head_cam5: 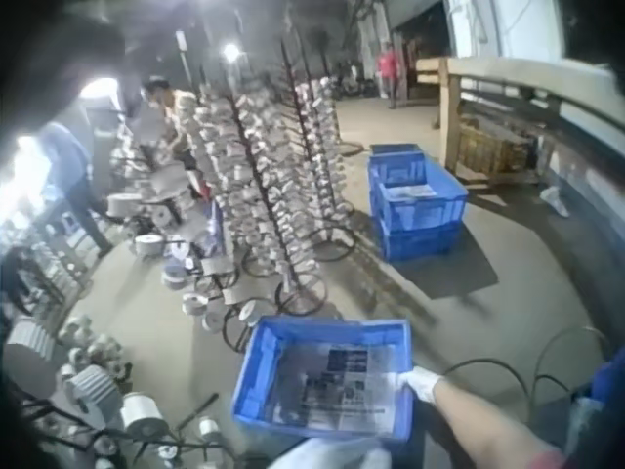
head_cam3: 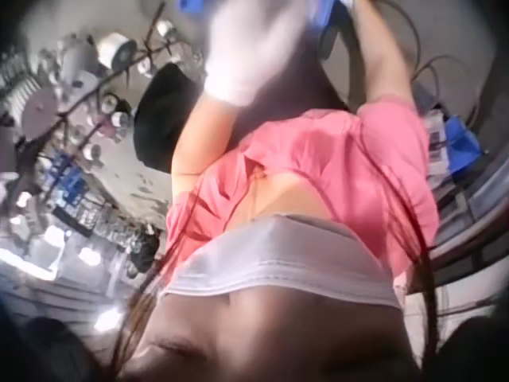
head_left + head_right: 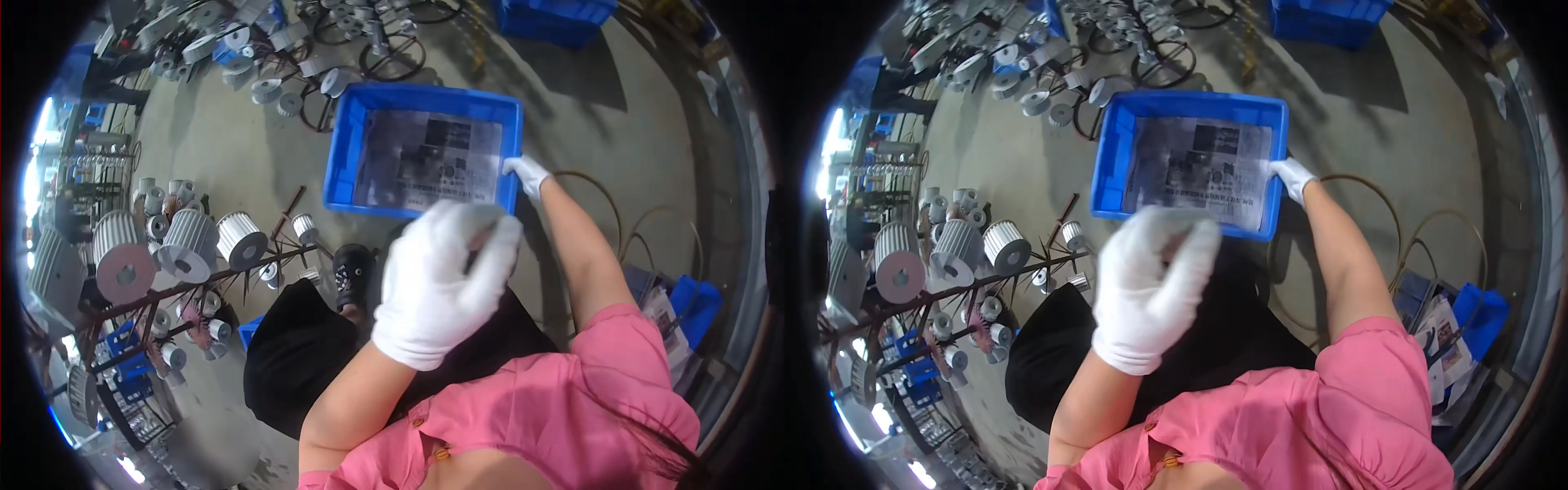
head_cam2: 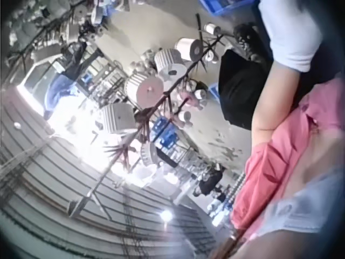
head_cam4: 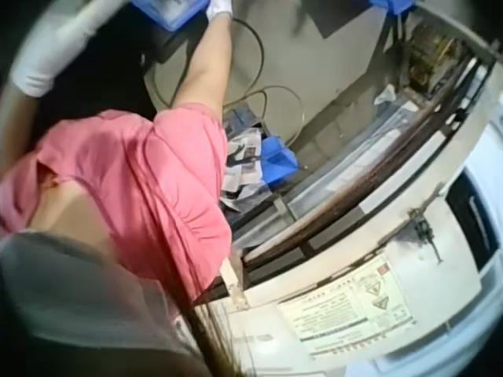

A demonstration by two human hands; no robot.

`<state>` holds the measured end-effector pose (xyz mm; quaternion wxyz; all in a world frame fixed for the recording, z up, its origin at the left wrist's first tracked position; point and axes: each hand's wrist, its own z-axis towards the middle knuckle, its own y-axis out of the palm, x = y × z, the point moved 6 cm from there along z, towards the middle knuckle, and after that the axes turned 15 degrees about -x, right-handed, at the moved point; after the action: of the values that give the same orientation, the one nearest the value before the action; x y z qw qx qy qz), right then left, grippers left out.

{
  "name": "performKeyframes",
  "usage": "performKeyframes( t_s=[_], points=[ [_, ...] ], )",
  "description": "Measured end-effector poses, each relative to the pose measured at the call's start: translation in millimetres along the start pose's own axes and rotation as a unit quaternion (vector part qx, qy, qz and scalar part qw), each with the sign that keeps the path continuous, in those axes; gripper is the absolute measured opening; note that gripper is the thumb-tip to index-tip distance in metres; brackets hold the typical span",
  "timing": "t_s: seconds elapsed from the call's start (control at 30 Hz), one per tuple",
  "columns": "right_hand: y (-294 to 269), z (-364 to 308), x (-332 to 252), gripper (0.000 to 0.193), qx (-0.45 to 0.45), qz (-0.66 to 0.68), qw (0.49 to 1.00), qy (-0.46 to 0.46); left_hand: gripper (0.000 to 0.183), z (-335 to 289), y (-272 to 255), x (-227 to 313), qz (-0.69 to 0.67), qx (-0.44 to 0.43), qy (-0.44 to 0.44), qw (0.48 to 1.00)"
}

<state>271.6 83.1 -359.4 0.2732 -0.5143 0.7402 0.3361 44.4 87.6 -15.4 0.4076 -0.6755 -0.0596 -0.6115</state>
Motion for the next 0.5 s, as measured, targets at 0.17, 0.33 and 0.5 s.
performKeyframes(
  t_s=[0.17,0.33,0.5],
  points=[
    [-47,0,-17,0.048,0.084,-0.123,0.988,-0.047,0.01,-9,-4,-12,-0.137,0.01,-0.102,0.985],
    [-88,-57,-3,0.052,0.274,-0.151,0.941,-0.13,0.016,2,12,-8,-0.169,0.075,-0.126,0.975],
    [17,-192,6,0.038,0.157,-0.363,0.918,-0.01,0.031,0,6,-9,-0.191,0.08,-0.172,0.963]
  ],
)
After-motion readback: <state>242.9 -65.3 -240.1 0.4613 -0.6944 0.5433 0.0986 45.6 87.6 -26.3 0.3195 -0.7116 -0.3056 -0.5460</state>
